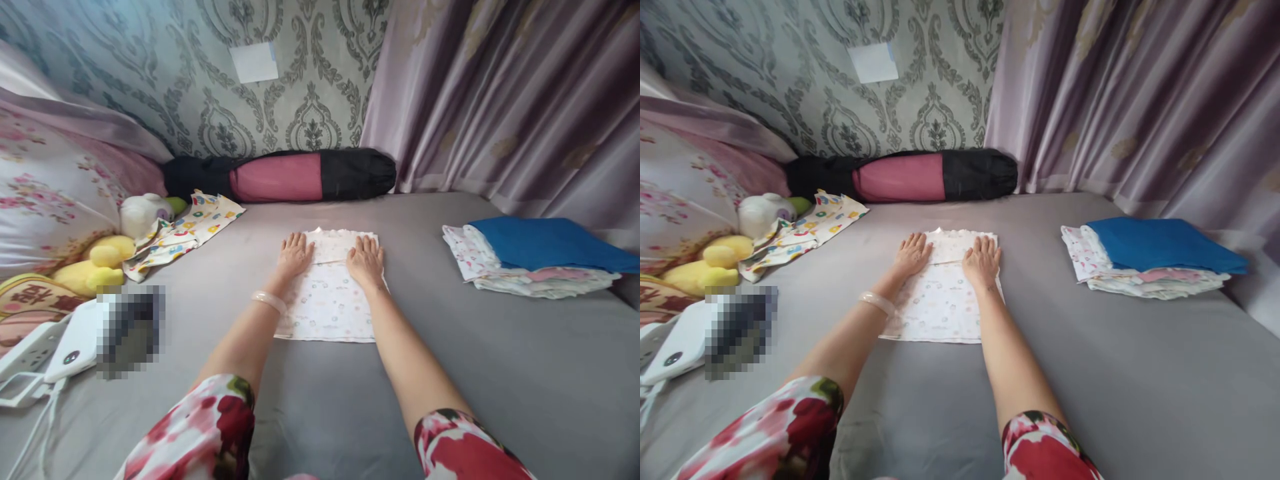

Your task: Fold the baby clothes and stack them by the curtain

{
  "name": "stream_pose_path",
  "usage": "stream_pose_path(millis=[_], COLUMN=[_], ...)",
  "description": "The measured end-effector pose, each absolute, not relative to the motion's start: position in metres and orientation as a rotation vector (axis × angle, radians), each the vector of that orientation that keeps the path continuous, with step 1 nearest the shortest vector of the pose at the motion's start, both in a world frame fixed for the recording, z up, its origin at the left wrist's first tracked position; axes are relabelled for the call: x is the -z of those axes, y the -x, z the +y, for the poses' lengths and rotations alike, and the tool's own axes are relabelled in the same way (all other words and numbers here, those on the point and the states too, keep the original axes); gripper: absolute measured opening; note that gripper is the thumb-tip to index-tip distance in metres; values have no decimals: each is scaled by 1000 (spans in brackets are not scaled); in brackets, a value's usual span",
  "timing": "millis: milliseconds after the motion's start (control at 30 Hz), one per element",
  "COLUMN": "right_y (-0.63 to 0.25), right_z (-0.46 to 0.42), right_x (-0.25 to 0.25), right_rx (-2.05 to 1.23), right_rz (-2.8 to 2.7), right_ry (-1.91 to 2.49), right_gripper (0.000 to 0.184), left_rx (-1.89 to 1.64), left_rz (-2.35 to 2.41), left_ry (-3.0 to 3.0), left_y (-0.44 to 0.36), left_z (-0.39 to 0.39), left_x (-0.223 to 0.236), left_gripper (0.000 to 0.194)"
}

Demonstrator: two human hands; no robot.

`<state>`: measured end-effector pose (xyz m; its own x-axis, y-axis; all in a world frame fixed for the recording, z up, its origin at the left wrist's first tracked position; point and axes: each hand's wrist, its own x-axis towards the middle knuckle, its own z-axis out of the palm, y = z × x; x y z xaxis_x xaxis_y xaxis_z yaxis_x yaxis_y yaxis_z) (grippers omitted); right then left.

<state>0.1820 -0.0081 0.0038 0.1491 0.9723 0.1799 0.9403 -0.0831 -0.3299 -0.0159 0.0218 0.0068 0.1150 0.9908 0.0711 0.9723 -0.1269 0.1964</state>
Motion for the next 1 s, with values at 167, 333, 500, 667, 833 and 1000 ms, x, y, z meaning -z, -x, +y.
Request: stream_pose_path(millis=[167, 333, 500, 667, 833, 1000], right_y=[-184, -201, -235, -258, -265, -269], right_z=[-5, -1, -16, -55, -91, -121], right_x=[4, -1, -13, -18, -28, -39], right_rx=[-173, -376, -634, -872, -1034, -1103], right_rz=[-1761, -1802, -1650, -1330, -1224, -1260], right_ry=[1982, 1930, 1857, 1732, 1709, 1806], right_gripper=[53, 53, 56, 50, 35, 26], left_rx=[-277, -353, -350, -472, -465, -394], left_rz=[1970, 2069, 2094, 2027, 2060, 1991], left_ry=[-2281, -2301, -2183, -2242, -2122, -2052], left_y=[21, 25, 51, 79, 84, 80], left_z=[21, 7, -27, -63, -92, -113], left_x=[-10, -14, -17, -16, -18, -26], left_gripper=[56, 55, 52, 36, 31, 28])
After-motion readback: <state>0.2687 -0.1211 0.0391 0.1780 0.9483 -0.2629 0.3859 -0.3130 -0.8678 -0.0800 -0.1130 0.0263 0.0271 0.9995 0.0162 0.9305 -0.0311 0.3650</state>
